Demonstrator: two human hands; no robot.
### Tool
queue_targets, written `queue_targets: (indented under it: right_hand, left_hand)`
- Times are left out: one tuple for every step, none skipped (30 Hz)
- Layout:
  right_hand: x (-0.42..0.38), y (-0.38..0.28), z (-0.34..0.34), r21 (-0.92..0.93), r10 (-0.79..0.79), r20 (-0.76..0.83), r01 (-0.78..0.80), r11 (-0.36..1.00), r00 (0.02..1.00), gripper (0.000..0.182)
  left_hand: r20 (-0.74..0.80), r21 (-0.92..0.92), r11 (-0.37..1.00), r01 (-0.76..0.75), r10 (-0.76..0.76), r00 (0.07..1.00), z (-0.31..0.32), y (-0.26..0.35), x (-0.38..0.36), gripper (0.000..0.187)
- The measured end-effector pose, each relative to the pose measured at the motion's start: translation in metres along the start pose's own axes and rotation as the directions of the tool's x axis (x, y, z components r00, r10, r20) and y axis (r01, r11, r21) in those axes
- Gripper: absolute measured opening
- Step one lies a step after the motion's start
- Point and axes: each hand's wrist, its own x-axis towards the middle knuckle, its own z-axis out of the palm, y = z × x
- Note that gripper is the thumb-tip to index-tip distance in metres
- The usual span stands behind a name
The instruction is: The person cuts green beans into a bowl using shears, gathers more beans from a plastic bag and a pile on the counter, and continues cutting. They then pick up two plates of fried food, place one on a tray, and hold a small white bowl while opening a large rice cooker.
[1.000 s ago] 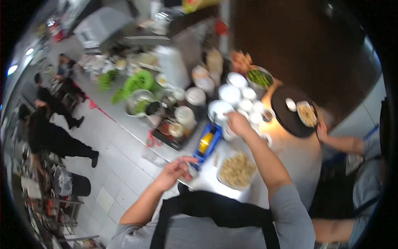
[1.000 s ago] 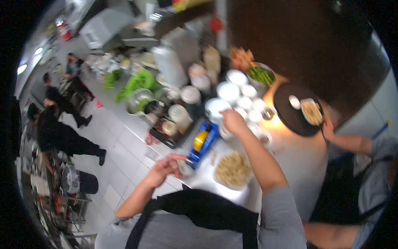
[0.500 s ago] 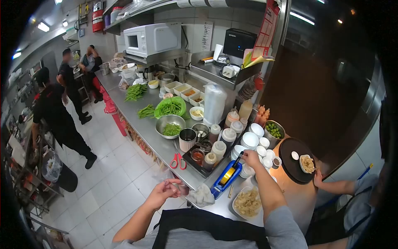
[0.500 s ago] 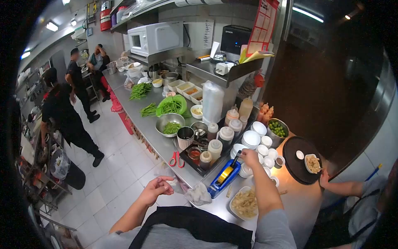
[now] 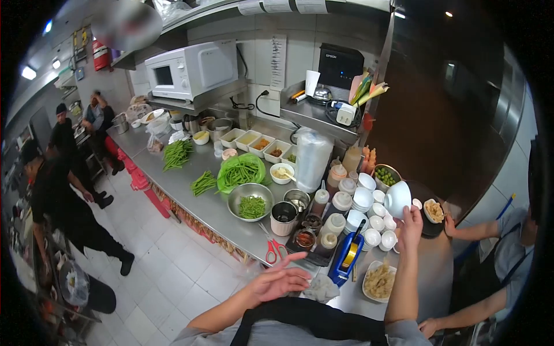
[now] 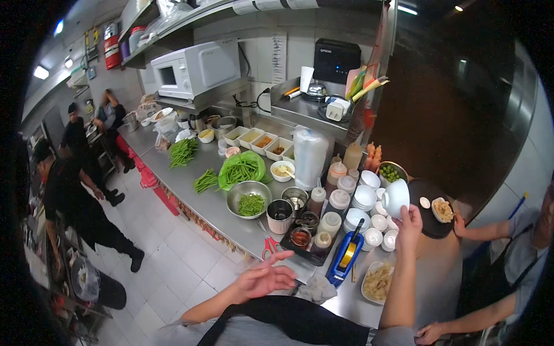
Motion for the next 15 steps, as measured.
queue_targets:
  right_hand:
    - [-0.02, -0.016, 0.008, -0.107, -0.065, 0.029, 0.068, 0.992, 0.997, 0.011]
    - [-0.039, -0.03, 0.013, -0.215, -0.128, 0.064, 0.139, 0.967, 0.99, 0.01]
    - [-0.057, -0.038, 0.018, -0.325, -0.18, 0.106, 0.206, 0.923, 0.978, 0.009]
    - [-0.072, -0.041, 0.022, -0.365, -0.2, 0.15, 0.242, 0.899, 0.968, 0.009]
    - [-0.09, -0.043, 0.024, -0.406, -0.211, 0.185, 0.27, 0.873, 0.96, 0.009]
    - [-0.114, -0.046, 0.025, -0.45, -0.215, 0.201, 0.285, 0.846, 0.956, 0.01]
    - [-0.136, -0.06, 0.034, -0.482, -0.271, 0.314, 0.398, 0.781, 0.91, 0.012]
    - [-0.153, -0.074, 0.044, -0.511, -0.304, 0.411, 0.493, 0.704, 0.859, 0.014]
    - [-0.167, -0.079, 0.042, -0.514, -0.298, 0.509, 0.563, 0.647, 0.807, 0.016]
    - [-0.181, -0.083, 0.035, -0.515, -0.277, 0.596, 0.623, 0.589, 0.754, 0.018]
    - [-0.196, -0.085, 0.028, -0.504, -0.282, 0.616, 0.643, 0.577, 0.736, 0.018]
    - [-0.212, -0.085, 0.018, -0.494, -0.285, 0.637, 0.663, 0.562, 0.716, 0.019]
    - [-0.23, -0.087, 0.008, -0.526, -0.27, 0.626, 0.651, 0.547, 0.732, 0.019]
    - [-0.247, -0.089, -0.004, -0.553, -0.253, 0.619, 0.641, 0.533, 0.744, 0.02]
    - [-0.265, -0.092, -0.018, -0.6, -0.249, 0.582, 0.615, 0.512, 0.774, 0.02]
  left_hand:
    - [0.044, -0.026, 0.999, 0.041, -0.04, 0.998, 0.005, 0.003, 0.01, 0.074]
    - [0.094, -0.05, 0.995, 0.083, -0.078, 0.993, 0.014, 0.004, 0.021, 0.078]
    - [0.145, -0.079, 0.989, 0.127, -0.115, 0.983, 0.019, 0.004, 0.033, 0.081]
    - [0.157, -0.099, 0.986, 0.133, -0.117, 0.981, 0.019, 0.001, 0.045, 0.082]
    - [0.168, -0.119, 0.981, 0.15, -0.129, 0.977, 0.019, -0.004, 0.057, 0.082]
    - [0.179, -0.14, 0.972, 0.188, -0.162, 0.971, 0.021, -0.009, 0.063, 0.083]
    - [0.138, -0.141, 0.974, 0.178, -0.159, 0.978, 0.026, -0.012, 0.07, 0.083]
    - [0.119, -0.148, 0.973, 0.175, -0.158, 0.98, 0.027, -0.017, 0.075, 0.081]
    - [0.088, -0.164, 0.971, 0.174, -0.161, 0.983, 0.027, -0.025, 0.077, 0.08]
    - [0.061, -0.172, 0.968, 0.181, -0.173, 0.983, 0.029, -0.032, 0.078, 0.08]
    - [0.066, -0.11, 0.964, 0.241, -0.235, 0.97, 0.036, -0.039, 0.077, 0.081]
    - [0.078, -0.045, 0.954, 0.296, -0.292, 0.953, 0.045, -0.047, 0.077, 0.082]
    - [0.032, -0.087, 0.933, 0.349, -0.347, 0.937, 0.053, -0.062, 0.075, 0.084]
    - [-0.019, -0.124, 0.912, 0.392, -0.397, 0.918, 0.059, -0.079, 0.071, 0.086]
    - [-0.03, -0.104, 0.896, 0.431, -0.436, 0.899, 0.064, -0.097, 0.071, 0.085]
